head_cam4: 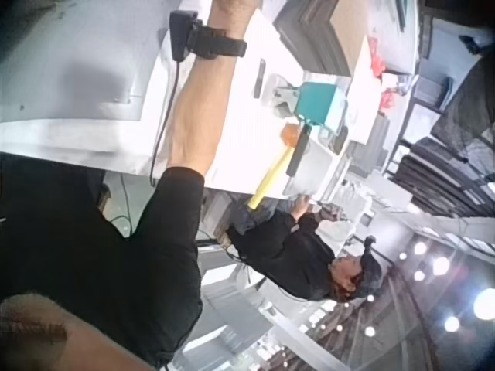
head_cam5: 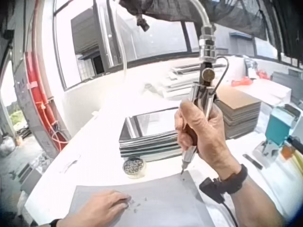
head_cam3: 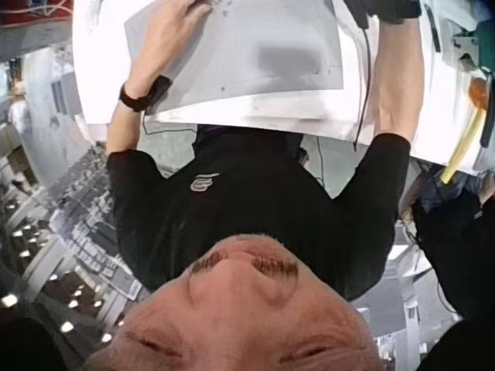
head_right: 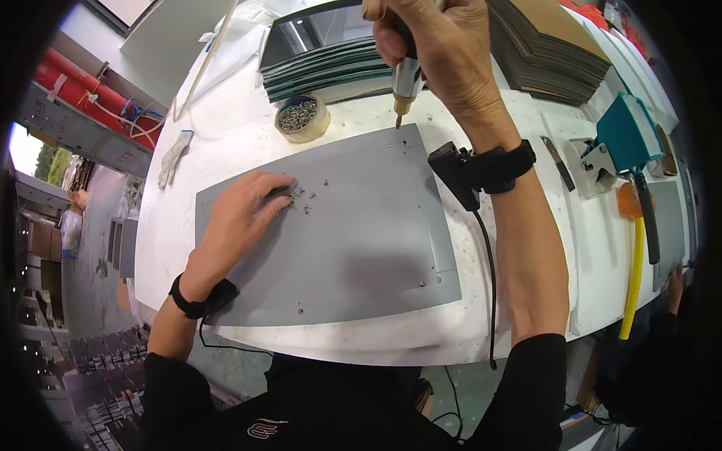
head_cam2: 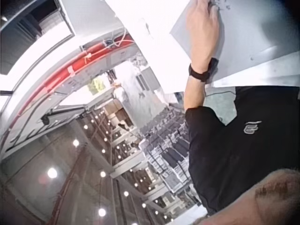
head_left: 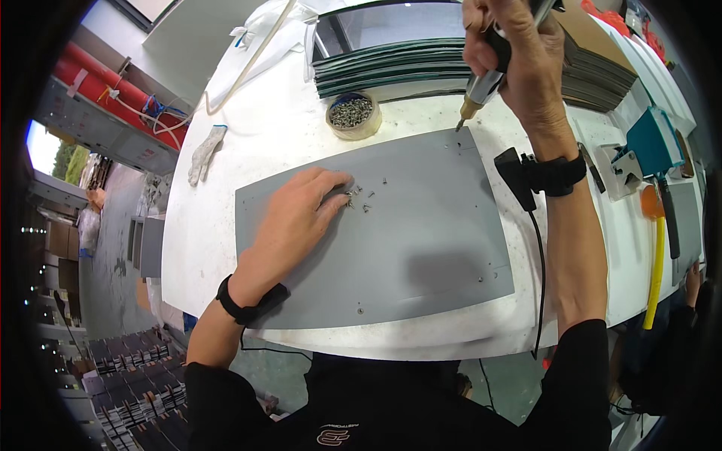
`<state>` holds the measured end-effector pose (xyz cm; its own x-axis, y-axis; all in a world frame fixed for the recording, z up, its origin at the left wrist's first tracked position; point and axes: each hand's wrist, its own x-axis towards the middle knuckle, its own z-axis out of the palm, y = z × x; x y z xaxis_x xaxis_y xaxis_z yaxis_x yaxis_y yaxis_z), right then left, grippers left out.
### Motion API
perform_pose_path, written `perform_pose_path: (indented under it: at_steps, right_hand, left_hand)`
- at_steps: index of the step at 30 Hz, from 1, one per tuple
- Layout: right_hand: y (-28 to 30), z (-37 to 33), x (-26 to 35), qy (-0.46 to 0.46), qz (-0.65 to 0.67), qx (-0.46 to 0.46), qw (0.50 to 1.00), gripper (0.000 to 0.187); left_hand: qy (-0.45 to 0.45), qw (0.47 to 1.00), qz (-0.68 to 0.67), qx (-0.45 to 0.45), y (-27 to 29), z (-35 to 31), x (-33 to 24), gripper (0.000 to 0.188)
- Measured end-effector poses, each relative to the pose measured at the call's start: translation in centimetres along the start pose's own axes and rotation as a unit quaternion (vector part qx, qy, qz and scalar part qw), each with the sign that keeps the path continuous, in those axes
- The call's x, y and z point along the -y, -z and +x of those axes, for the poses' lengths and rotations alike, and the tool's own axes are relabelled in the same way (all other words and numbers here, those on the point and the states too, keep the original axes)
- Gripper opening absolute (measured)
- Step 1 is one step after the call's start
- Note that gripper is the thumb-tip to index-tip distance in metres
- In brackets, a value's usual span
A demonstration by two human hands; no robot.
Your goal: The worker is seen assembling a frame by using an air-powered screwdriver to fasten screws into the frame components.
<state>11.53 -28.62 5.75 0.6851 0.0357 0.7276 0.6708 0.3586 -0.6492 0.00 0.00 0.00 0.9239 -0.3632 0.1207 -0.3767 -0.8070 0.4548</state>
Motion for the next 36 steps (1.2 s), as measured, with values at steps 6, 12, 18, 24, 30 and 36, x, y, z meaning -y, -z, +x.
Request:
perform_pose_path:
  at_steps: [6,12,18,24,30,36]
  right_hand:
    - [-0.4,0.5,3.6,0.024,0.057,-0.040,0.997,0.040]
    - [-1.5,0.4,5.7,0.019,0.088,-0.086,0.992,0.036]
    - [-2.2,0.0,5.9,0.089,0.110,-0.072,0.987,0.032]
    - [-3.8,-0.9,6.3,0.092,0.123,-0.065,0.986,0.028]
    - [-0.4,-0.4,4.9,0.037,0.138,0.106,0.984,0.033]
    - [-3.0,-2.7,6.8,0.002,0.145,0.100,0.984,0.029]
  left_hand:
    - [0.010,0.998,0.053,-0.018,-0.9,0.0,-0.6,0.013]
    - [-0.008,0.992,0.117,-0.039,-1.2,-0.2,-1.7,0.010]
    - [-0.023,0.990,0.140,-0.020,-2.1,-1.2,-2.1,0.013]
    - [0.002,0.988,0.154,-0.001,-2.3,-0.7,-1.6,0.014]
    - [-0.031,0.995,0.068,-0.062,0.1,-1.6,-0.7,0.011]
    - [0.091,0.977,-0.071,-0.177,4.6,-9.4,0.8,0.006]
